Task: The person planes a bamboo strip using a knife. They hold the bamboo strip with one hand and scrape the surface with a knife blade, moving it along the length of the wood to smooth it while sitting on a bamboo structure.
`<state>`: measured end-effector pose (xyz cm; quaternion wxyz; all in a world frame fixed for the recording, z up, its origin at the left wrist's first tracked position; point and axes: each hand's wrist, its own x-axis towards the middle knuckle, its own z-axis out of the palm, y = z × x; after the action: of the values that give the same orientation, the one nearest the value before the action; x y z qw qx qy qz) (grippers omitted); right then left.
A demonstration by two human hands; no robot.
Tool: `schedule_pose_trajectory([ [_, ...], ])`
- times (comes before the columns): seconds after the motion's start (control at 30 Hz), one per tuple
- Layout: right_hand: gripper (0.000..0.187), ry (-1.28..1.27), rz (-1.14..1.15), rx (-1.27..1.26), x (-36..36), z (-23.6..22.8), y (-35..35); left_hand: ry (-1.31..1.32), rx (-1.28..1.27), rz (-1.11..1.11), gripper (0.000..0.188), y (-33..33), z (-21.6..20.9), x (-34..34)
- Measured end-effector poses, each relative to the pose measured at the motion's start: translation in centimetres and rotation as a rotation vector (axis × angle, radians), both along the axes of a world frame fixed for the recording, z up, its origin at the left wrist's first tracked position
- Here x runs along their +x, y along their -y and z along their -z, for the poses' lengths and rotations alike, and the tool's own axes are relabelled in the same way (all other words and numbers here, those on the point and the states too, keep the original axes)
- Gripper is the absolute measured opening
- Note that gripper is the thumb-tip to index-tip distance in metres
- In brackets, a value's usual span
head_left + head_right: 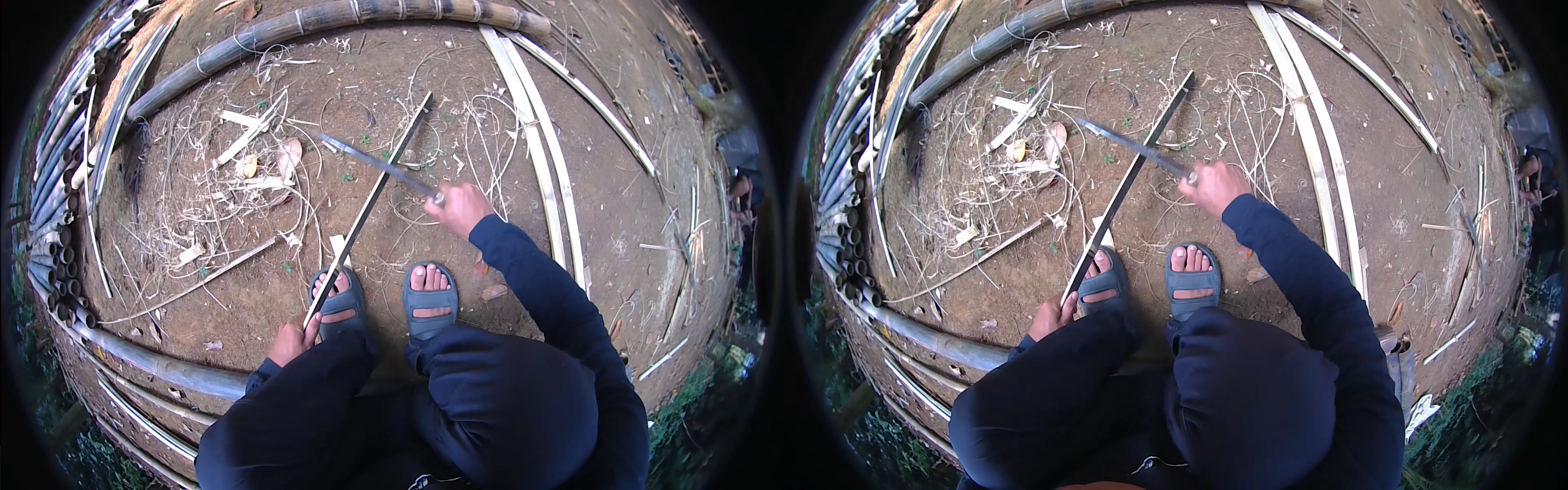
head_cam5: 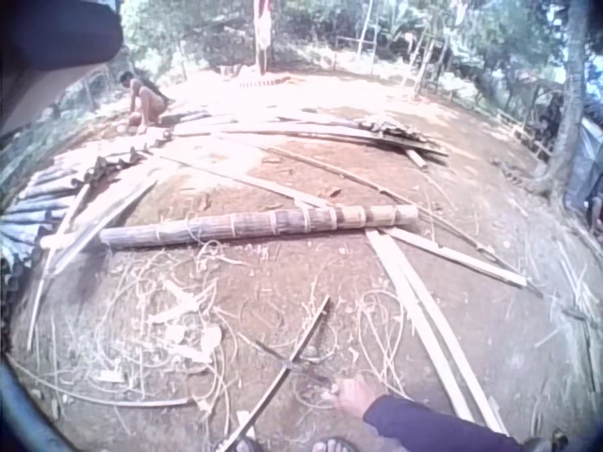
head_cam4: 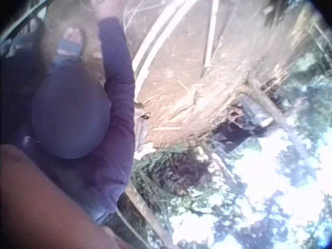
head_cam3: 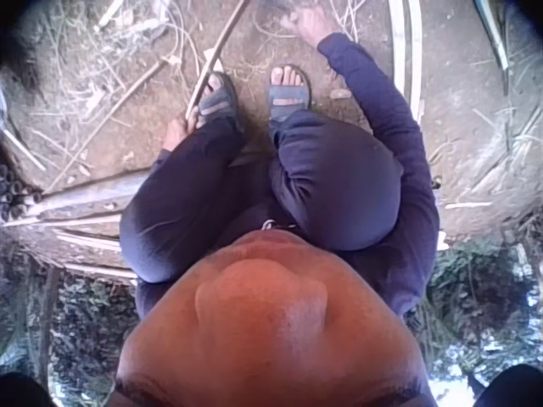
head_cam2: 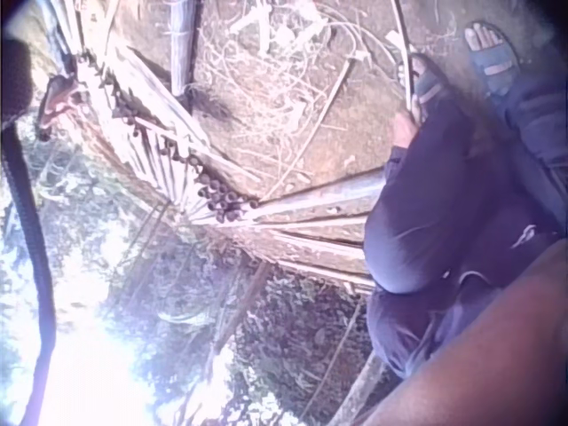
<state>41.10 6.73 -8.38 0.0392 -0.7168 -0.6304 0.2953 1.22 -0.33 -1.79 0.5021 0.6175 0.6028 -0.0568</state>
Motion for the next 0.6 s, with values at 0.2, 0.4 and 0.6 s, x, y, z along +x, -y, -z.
schedule_pose_trajectory([
  [0.2,0.042,0.047,-0.362,0.141,-2.7,-1.4,3.2,0.066,0.030,-0.018,0.043,0.6,0.5,-0.7],
  [0.4,0.039,0.144,0.143,0.073,7.3,-0.1,-3.7,-0.020,-0.129,-0.040,0.041,-0.5,-0.5,-0.1],
  [0.6,0.045,-0.055,-0.442,0.055,-4.6,-2.2,3.6,0.154,-0.214,-0.143,0.046,1.0,0.3,-0.5],
])
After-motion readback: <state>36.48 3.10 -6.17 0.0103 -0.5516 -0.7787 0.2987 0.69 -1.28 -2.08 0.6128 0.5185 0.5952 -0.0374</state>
